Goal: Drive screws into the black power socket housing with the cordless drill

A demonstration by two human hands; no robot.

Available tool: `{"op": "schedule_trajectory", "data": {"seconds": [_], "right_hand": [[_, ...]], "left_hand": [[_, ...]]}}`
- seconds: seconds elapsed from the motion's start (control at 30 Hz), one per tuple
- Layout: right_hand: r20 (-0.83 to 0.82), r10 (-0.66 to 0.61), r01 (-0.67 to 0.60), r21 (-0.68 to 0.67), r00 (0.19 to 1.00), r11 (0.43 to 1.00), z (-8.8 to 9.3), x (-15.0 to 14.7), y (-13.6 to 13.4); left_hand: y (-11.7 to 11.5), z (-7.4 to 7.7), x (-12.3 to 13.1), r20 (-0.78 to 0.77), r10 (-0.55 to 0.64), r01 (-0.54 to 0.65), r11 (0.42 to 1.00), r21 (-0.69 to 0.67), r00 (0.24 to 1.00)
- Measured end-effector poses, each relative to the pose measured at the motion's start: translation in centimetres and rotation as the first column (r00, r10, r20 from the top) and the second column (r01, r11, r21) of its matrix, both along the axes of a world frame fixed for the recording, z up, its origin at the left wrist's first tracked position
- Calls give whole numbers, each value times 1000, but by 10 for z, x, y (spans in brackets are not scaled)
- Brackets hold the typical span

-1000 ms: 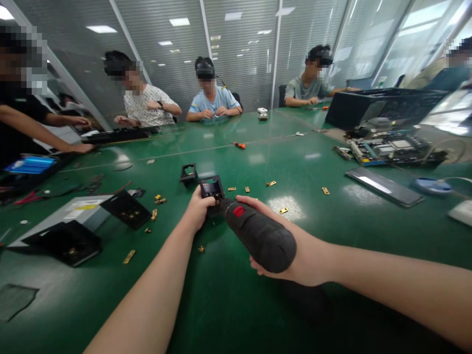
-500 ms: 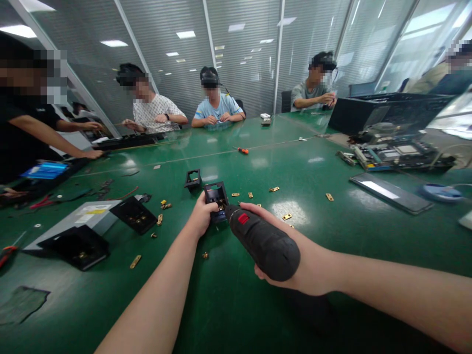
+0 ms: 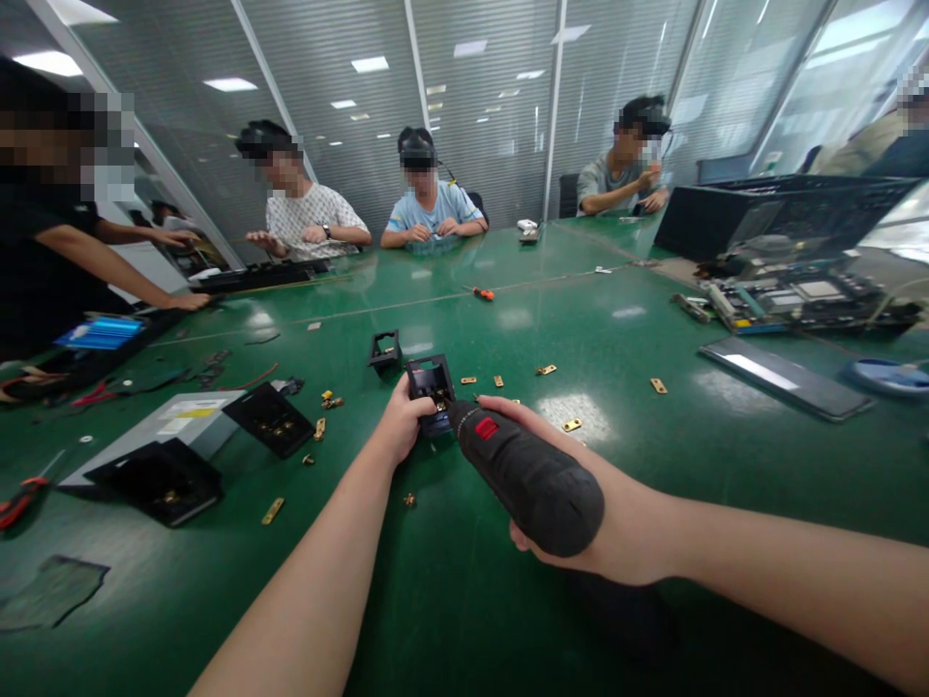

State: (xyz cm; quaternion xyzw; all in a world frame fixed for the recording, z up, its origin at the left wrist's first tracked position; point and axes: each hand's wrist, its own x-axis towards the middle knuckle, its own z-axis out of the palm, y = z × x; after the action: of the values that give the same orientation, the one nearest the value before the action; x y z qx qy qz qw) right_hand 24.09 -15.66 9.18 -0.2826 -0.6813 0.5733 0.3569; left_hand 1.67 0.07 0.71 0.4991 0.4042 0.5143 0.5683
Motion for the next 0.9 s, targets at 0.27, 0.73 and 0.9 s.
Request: {"op": "schedule_trajectory", "data": {"seconds": [0.27,0.73,0.9], "right_hand": [[15,-10,10,25,1000,1000,0,0,0],[28,-1,0,35,1000,999,-1,0,0],[25,-2,2,25,1000,1000,-1,0,-2]], "left_hand": [[1,-2,-2,-77,18,-15,999,39,997],[7,-9,-2,-94,28,-25,999,35,995],[6,-6,-1,-86,42,-40,999,22,995]]}}
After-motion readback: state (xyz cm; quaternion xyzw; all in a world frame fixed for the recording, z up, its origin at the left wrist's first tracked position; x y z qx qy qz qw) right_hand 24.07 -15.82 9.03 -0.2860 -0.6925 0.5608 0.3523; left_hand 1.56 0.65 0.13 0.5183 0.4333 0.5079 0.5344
